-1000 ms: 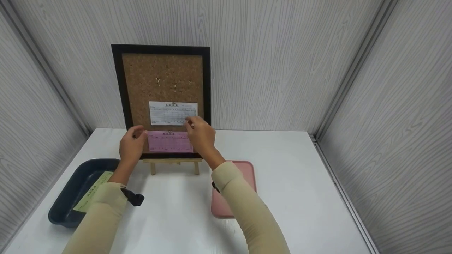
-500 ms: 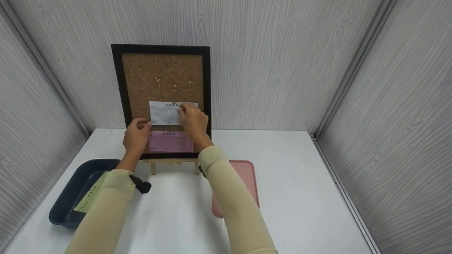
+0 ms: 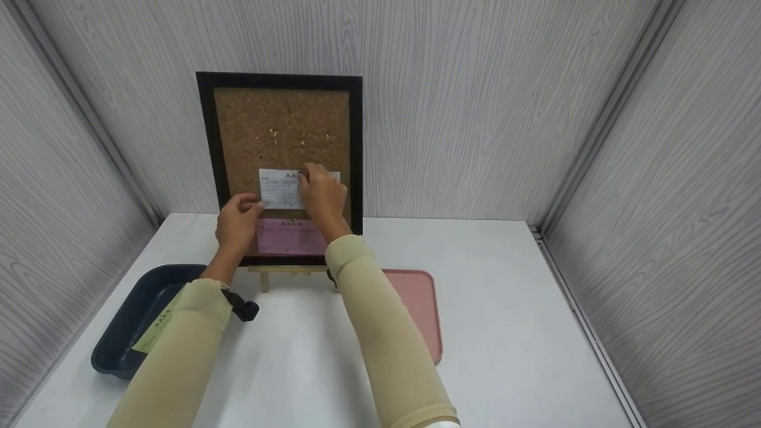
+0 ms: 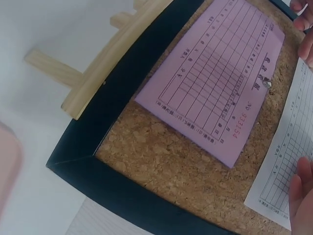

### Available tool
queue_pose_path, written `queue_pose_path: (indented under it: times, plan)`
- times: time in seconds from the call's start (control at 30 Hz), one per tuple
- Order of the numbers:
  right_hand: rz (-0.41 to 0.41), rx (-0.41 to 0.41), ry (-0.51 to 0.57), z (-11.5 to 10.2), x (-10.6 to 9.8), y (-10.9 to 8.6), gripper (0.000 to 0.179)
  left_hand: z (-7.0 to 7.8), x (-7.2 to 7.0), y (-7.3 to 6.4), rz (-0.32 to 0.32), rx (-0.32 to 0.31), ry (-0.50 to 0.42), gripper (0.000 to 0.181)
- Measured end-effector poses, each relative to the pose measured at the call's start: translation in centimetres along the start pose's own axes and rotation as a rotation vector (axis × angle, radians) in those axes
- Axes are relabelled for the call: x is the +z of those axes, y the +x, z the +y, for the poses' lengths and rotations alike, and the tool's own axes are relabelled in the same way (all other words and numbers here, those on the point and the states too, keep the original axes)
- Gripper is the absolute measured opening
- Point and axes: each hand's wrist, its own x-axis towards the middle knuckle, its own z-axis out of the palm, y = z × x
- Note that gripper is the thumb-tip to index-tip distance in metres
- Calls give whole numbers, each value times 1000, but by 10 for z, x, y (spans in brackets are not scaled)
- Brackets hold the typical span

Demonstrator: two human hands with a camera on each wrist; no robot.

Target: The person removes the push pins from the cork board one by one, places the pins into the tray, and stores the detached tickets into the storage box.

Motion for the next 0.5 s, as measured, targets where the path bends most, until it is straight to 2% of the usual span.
queue_pose_path:
  times: [0.2,0.5]
  plan:
    - [34,-19,-44,-3,5,-1,17,-1,2,3,-12,0,-48,31]
    - [2,-20,-49,-4,4,2,14,0,6,4,-14,3,-23,25]
